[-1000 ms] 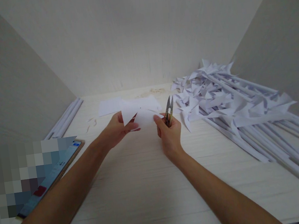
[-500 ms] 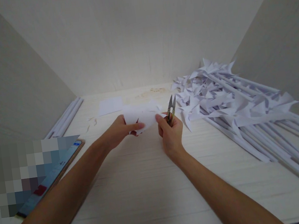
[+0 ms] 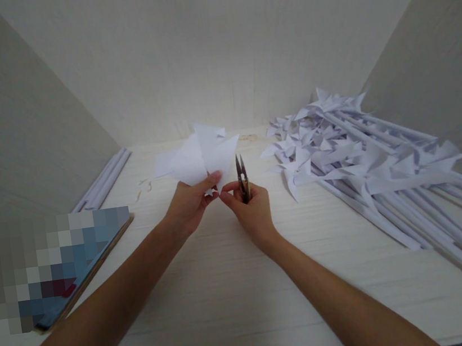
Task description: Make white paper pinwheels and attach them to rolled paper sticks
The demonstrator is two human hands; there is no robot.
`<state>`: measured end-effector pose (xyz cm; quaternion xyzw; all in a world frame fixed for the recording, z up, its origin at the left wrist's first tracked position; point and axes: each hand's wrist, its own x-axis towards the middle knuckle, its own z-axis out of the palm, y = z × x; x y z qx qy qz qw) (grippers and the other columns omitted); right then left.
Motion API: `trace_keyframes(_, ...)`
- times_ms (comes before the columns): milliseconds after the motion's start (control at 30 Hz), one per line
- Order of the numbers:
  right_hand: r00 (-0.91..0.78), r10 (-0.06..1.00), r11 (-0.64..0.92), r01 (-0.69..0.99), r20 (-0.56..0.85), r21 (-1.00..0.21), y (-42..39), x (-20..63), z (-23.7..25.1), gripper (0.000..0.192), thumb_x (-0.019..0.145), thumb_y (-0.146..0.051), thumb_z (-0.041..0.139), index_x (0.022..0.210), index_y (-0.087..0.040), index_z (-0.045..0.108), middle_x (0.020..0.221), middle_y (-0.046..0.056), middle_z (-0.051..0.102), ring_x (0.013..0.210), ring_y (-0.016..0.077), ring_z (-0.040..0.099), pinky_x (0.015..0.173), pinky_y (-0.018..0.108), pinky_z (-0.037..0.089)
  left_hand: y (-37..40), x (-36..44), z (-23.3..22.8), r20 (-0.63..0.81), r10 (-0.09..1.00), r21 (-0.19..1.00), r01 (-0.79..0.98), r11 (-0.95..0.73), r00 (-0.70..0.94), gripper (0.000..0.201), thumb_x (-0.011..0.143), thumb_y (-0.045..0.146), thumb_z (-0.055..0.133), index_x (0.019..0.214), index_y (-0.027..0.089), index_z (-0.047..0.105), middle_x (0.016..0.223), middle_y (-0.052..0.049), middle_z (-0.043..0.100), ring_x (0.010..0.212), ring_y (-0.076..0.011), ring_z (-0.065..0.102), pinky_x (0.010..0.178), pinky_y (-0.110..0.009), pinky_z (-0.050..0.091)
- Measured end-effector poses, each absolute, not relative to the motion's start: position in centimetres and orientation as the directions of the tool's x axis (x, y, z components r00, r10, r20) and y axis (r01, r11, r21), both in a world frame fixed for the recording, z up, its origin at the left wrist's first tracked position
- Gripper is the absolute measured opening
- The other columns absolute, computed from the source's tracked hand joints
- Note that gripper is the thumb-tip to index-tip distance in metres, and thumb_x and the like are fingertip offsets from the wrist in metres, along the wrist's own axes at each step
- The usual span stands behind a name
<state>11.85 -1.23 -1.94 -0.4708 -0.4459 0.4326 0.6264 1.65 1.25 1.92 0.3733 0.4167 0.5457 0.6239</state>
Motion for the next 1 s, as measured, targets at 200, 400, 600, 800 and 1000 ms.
trace_keyframes(200, 0.21, 0.96, 0.203, -0.056, 0.187, -0.978, -1.37, 11.9, -1.54, 0.017, 0.06, -0.03, 0.07, 0.061, -0.016, 0.061, 0.043, -0.01, 0.028, 0.04, 0.0037, 0.023, 0.038, 0.021, 0.017, 1.16, 1.73, 1.64, -0.098, 0.993, 0.926, -0.359, 0.114, 0.062, 0.022, 0.051, 0.022, 0.074, 0.07, 0.015, 0.065, 0.072, -0.002, 0.065, 0.064, -0.012, 0.057, 0.058, -0.025, 0.045)
trace_keyframes(400, 0.269, 0.948, 0.196, -0.064, 0.172, -0.979, -1.28, 11.88, -1.59, 0.023, 0.059, -0.033, 0.071, 0.058, -0.016, 0.055, 0.043, -0.01, 0.029, 0.04, 0.0038, 0.024, 0.038, 0.021, 0.018, 0.9, 1.97, 1.55, -0.101, 0.988, 0.926, -0.353, 0.136, 0.116, 0.022, 0.051, 0.022, 0.073, 0.07, 0.015, 0.065, 0.075, -0.003, 0.066, 0.065, -0.0131, 0.059, 0.059, -0.026, 0.045)
trace_keyframes(600, 0.32, 0.936, 0.177, -0.078, 0.144, -0.981, -1.15, 11.71, -1.65, 0.026, 0.059, -0.036, 0.07, 0.06, -0.016, 0.054, 0.045, -0.009, 0.035, 0.04, 0.0039, 0.027, 0.037, 0.02, 0.02, 0.84, 1.93, 1.66, -0.154, 0.98, 0.906, -0.379, 0.191, 0.126, 0.018, 0.051, 0.02, 0.073, 0.064, 0.014, 0.063, 0.066, 0.0, 0.061, 0.057, -0.0079, 0.052, 0.049, -0.02, 0.037)
trace_keyframes(800, 0.31, 0.942, 0.162, -0.074, 0.131, -0.984, -1.19, 11.65, -1.51, 0.026, 0.062, -0.039, 0.067, 0.062, -0.015, 0.058, 0.046, -0.007, 0.041, 0.04, 0.004, 0.029, 0.037, 0.02, 0.02, 0.67, 2.12, 1.89, -0.195, 0.974, 0.889, -0.399, 0.224, 0.114, 0.017, 0.053, 0.02, 0.072, 0.064, 0.014, 0.06, 0.062, 0.002, 0.057, 0.056, -0.0073, 0.05, 0.047, -0.019, 0.036)
trace_keyframes(1000, 0.33, 0.934, 0.179, -0.102, 0.136, -0.979, -1.14, 11.57, -1.49, 0.025, 0.063, -0.039, 0.066, 0.061, -0.016, 0.058, 0.047, -0.006, 0.045, 0.04, 0.0046, 0.031, 0.039, 0.02, 0.025, 0.49, 2.31, 1.87, -0.206, 0.973, 0.874, -0.428, 0.231, 0.104, 0.017, 0.055, 0.02, 0.071, 0.064, 0.014, 0.058, 0.063, 0.002, 0.055, 0.056, -0.007, 0.049, 0.047, -0.018, 0.035)
